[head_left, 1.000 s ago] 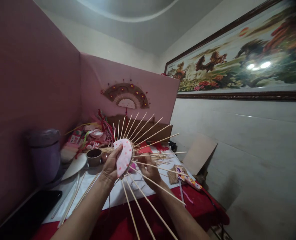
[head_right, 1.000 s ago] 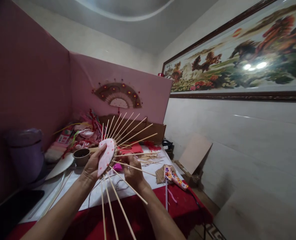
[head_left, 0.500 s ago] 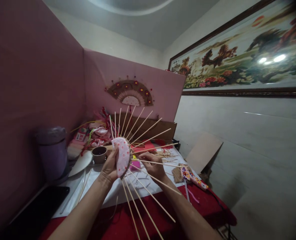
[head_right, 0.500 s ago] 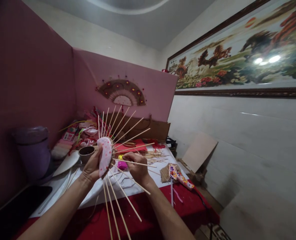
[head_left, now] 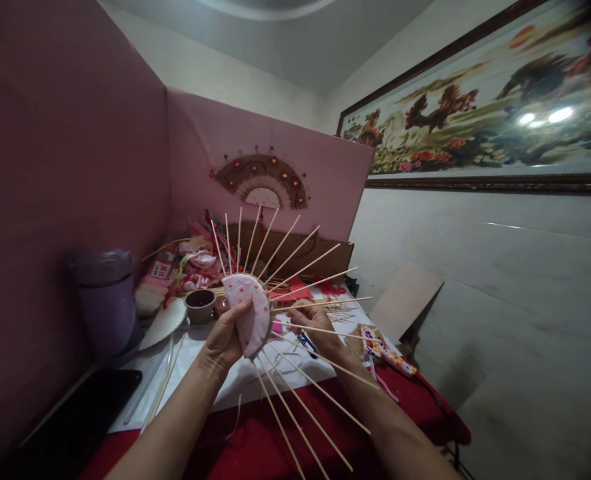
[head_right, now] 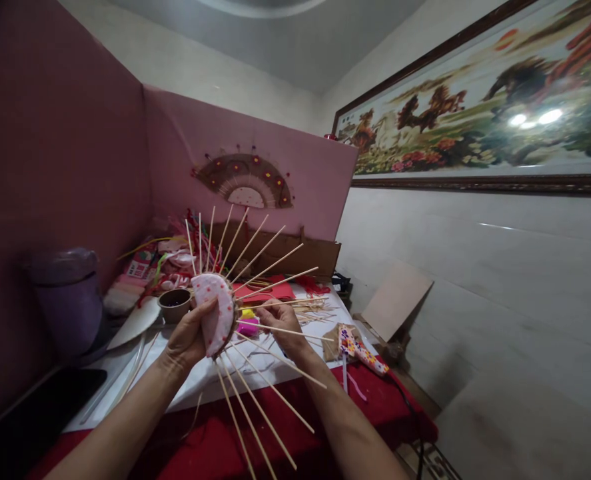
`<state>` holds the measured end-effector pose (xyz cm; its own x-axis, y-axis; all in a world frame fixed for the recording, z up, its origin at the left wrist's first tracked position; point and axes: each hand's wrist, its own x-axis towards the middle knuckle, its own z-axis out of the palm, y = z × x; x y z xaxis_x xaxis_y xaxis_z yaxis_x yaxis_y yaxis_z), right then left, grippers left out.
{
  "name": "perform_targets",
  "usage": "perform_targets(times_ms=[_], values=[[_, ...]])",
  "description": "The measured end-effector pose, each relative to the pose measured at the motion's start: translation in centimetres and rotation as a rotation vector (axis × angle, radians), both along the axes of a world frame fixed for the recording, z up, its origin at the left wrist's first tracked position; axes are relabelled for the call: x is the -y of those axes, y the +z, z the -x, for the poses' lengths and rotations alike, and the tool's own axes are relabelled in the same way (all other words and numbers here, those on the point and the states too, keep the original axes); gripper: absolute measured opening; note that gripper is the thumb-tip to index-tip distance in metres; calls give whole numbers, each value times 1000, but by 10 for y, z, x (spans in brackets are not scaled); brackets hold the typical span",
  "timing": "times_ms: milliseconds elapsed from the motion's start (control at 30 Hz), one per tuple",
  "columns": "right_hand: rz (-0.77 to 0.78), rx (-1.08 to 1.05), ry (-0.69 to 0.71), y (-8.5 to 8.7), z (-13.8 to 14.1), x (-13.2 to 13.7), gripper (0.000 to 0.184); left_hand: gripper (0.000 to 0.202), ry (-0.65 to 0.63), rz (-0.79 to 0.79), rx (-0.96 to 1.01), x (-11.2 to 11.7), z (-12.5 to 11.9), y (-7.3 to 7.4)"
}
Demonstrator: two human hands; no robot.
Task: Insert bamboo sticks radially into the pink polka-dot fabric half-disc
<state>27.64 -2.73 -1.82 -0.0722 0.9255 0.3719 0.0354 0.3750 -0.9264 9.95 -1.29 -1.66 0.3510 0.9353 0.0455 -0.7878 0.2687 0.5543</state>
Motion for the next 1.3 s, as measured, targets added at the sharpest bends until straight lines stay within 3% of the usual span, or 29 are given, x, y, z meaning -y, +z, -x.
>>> perform_targets(times_ms=[133, 500, 933, 1133, 1300], values=[[85, 14, 14, -2, -5, 2, 26, 16, -19, -25, 8, 2, -1, -1], [69, 92, 14, 3, -19, 12, 26, 19, -91, -25, 37, 3, 0, 1], [118, -22, 35, 25, -49, 36, 29, 18, 50, 16, 106, -1, 7, 10], [63, -161, 49, 32, -66, 36, 32, 14, 187, 33, 67, -11, 17, 10], [-15, -126, -43, 36, -71, 38, 25, 13, 226, 40, 23, -16, 22, 8]])
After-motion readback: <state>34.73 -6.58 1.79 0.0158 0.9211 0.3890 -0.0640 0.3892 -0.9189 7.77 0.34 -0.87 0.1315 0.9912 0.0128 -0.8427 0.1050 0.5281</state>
